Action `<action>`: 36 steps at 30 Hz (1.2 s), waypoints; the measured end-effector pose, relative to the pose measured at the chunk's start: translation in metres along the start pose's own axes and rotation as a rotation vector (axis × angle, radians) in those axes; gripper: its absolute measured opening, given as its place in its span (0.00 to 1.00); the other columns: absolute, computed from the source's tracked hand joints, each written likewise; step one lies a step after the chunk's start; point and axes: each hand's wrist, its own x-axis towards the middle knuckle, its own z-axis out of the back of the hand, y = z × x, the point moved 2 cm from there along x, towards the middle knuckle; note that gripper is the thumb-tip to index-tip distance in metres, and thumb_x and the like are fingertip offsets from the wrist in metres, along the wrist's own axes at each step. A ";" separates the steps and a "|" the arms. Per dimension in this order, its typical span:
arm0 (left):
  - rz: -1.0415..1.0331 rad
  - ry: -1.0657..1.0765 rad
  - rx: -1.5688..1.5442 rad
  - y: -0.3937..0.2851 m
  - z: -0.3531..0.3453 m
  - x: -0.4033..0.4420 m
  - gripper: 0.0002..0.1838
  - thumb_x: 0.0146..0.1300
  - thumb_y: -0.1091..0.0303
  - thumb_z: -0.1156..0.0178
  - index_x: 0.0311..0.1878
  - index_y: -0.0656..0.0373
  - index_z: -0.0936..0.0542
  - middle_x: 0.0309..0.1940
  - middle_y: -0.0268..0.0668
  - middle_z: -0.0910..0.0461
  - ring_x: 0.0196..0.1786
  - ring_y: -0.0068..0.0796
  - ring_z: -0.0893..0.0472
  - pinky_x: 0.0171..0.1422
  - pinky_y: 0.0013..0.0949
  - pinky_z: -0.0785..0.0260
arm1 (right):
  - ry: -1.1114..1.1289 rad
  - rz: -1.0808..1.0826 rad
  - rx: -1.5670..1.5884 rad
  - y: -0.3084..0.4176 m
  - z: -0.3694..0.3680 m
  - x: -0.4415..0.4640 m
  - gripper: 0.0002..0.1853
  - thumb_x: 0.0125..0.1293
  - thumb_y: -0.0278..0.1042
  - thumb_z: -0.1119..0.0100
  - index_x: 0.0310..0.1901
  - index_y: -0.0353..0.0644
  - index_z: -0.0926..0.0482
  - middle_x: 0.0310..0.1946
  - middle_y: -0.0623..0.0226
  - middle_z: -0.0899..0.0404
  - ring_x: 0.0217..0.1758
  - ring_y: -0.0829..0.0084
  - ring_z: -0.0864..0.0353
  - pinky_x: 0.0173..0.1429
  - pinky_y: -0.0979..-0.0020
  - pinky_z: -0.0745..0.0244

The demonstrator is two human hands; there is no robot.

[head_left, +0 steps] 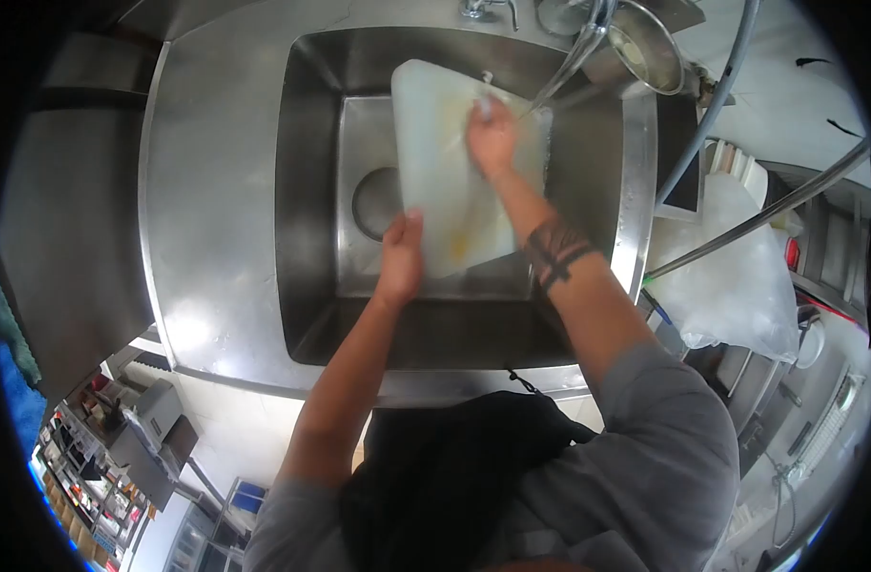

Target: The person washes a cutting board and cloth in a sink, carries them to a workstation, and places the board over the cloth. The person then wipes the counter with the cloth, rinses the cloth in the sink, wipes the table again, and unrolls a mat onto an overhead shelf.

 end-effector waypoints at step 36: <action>-0.051 -0.030 0.258 0.005 0.010 0.010 0.29 0.82 0.47 0.59 0.59 0.68 0.26 0.53 0.39 0.22 0.56 0.28 0.27 0.67 0.32 0.37 | -0.024 0.361 0.107 0.083 -0.017 -0.017 0.13 0.69 0.26 0.40 0.53 0.37 0.17 0.55 0.49 0.18 0.59 0.49 0.19 0.64 0.59 0.24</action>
